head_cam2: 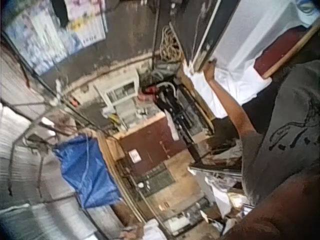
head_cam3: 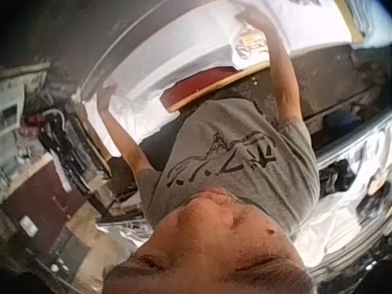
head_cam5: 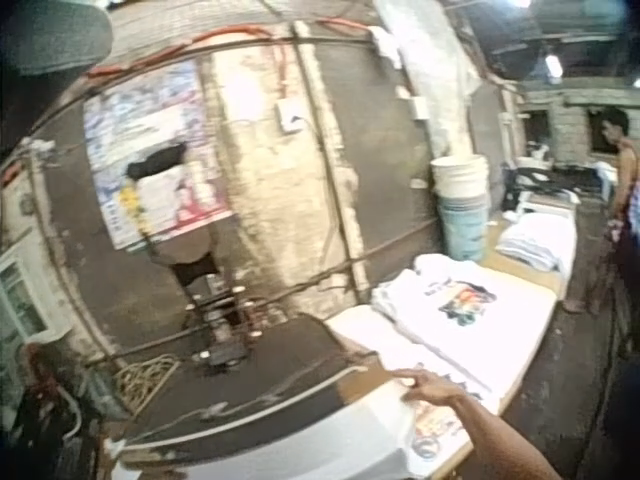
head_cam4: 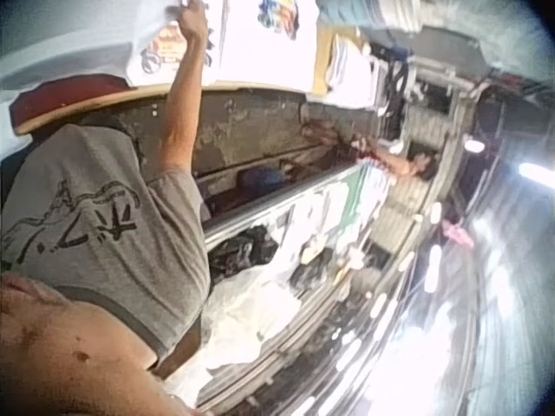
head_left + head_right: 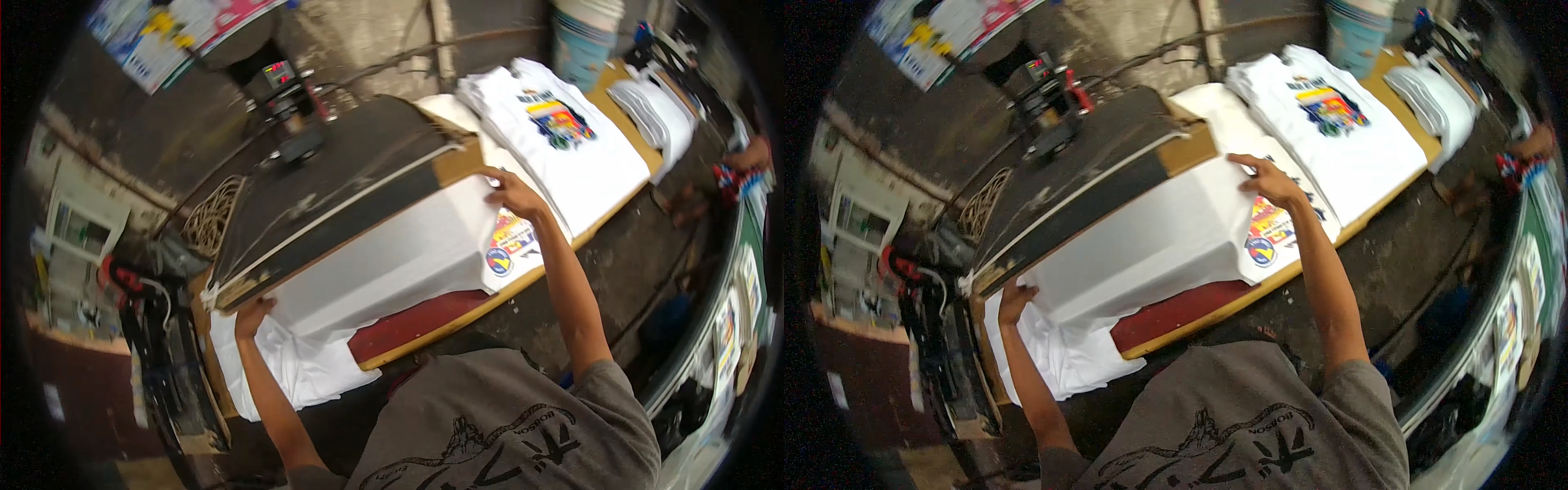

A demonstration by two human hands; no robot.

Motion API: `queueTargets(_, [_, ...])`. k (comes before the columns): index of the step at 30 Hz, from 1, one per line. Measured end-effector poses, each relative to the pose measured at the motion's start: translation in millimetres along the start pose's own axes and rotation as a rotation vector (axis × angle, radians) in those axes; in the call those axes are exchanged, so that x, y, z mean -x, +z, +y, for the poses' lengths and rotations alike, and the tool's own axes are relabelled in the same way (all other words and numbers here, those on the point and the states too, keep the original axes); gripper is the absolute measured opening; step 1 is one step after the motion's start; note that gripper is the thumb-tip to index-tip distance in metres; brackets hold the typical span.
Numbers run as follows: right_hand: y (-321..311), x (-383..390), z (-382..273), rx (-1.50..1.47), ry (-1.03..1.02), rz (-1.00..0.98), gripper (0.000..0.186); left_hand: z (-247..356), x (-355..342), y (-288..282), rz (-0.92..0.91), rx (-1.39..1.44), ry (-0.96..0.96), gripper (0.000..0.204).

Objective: The recorder is using a heat press machine to apply graphic transfers onto white t-shirts.

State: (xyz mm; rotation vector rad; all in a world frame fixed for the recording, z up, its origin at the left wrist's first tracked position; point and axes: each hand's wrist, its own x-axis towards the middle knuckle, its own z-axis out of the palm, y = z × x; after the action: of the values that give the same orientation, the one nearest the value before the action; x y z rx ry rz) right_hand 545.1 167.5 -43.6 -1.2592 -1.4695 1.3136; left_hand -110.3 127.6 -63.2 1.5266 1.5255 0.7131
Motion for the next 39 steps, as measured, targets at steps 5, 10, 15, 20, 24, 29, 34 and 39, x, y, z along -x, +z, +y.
queueTargets(5, [-9.0, 7.4, 7.9, 0.118, -0.059, -0.008, 0.074, 40.2, -1.8, 22.5, 0.059, 0.027, -0.113, 0.076])
queueTargets(10, [7.8, 10.5, 0.2, 0.195, -0.069, 0.011, 0.076, 24.5, -2.4, 8.4, 0.062, -0.120, 0.066, 0.081])
queueTargets(15, [4.6, 7.5, 8.2, 0.183, -0.058, -0.005, 0.075, 7.8, 13.3, 23.0, 0.185, 0.073, -0.040, 0.066])
queueTargets(20, [-8.6, 11.4, 20.7, 0.056, 0.039, 0.005, 0.077, 6.2, 20.1, 42.5, 0.185, 0.117, -0.094, 0.074])
queueTargets(24, [3.7, 5.8, 26.6, 0.064, 0.027, 0.041, 0.078, -20.8, 37.7, 59.7, 0.059, 0.860, -0.130, 0.076])
queueTargets(29, [27.2, 9.8, 6.7, 0.009, 0.134, 0.100, 0.059, -59.1, 71.0, 95.9, -0.253, 1.209, -0.084, 0.084])
queueTargets(34, [17.6, 10.6, 33.0, 0.142, 0.128, 0.221, 0.038, -57.8, 27.0, 78.9, -0.233, 1.054, -0.018, 0.078])
queueTargets(39, [14.4, 7.1, 30.5, 0.278, 0.223, 0.199, 0.019, -18.3, -102.9, 63.9, 0.075, 1.198, 0.034, 0.071])
